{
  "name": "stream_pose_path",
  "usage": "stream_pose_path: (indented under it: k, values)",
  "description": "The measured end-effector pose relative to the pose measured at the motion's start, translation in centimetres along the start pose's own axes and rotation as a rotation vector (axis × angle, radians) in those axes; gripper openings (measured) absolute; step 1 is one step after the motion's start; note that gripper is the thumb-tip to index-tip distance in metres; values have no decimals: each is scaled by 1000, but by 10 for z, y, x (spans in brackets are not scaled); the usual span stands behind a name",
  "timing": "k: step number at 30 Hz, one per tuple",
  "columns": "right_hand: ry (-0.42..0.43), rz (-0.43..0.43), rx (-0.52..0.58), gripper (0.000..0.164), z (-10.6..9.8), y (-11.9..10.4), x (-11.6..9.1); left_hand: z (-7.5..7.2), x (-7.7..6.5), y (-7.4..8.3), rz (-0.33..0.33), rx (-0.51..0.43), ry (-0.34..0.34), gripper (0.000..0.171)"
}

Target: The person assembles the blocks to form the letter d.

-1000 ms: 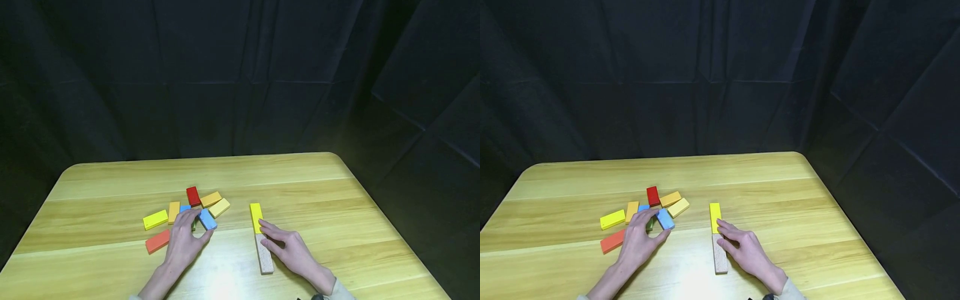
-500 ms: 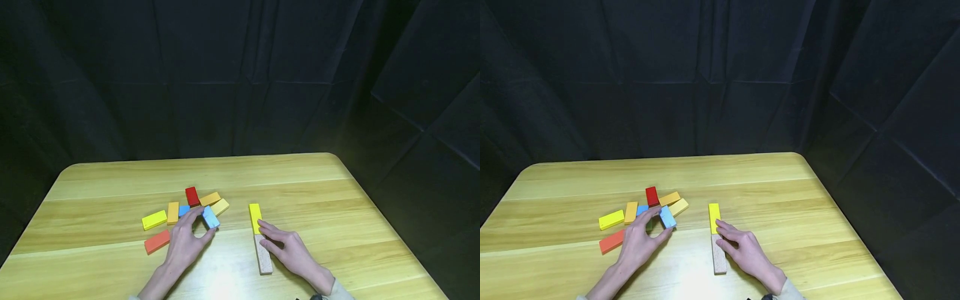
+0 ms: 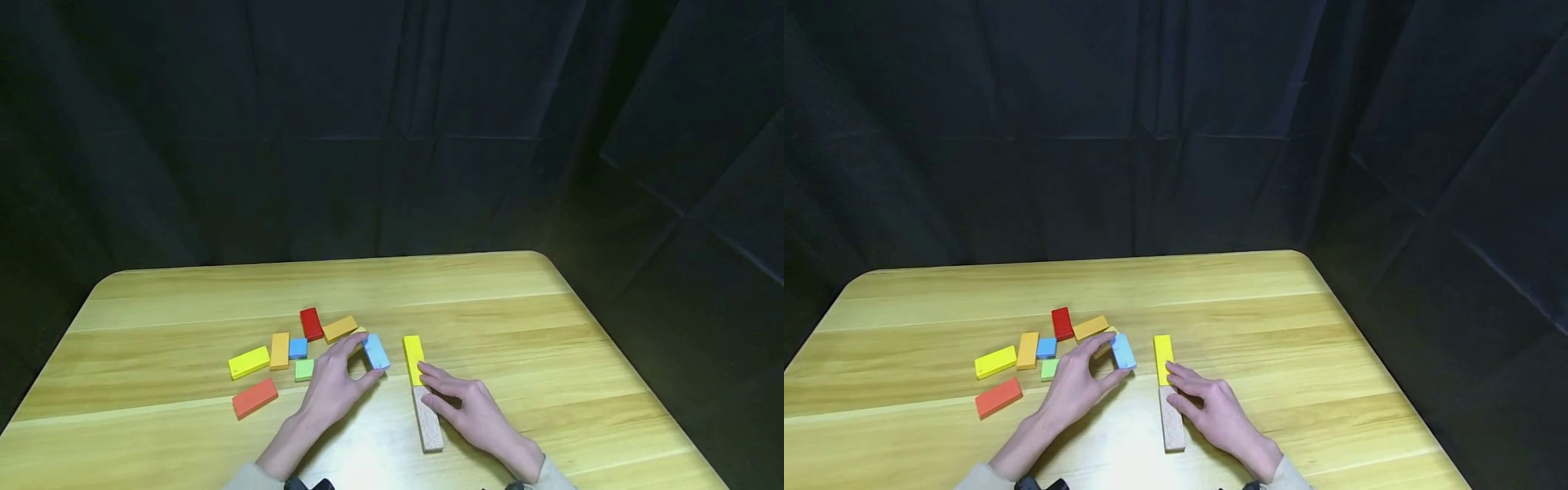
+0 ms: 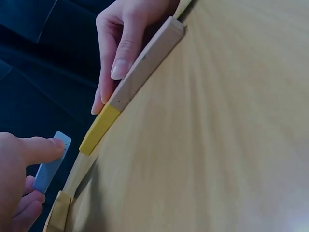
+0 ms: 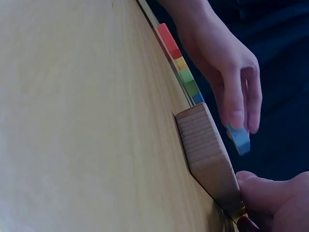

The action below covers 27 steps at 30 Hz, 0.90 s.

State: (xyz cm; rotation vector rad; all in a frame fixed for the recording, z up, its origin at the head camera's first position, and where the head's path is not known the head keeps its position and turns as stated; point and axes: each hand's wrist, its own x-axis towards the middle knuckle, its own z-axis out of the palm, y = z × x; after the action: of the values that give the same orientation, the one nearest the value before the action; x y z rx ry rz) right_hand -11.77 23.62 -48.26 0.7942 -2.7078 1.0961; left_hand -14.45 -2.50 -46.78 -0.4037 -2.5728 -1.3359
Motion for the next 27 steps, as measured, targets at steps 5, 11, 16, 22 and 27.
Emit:
stream_pose_path:
  k: [5,11,16,22,27]
  values:
    - [5,4,-3,37,1,0,1,6,10,4,18,-19,-33,63]
    - [-5,9,8,38,1,0,0,16,22,6,20,-69,-54,61]
    - [-4,10,2,38,1,1,0,24,31,11,-15,-123,-71,59]
    - [-2,-7,-6,36,0,1,0,36,44,12,-58,-125,-97,58]
    - [3,-14,-3,36,1,1,1,46,53,9,-65,-106,-88,56]
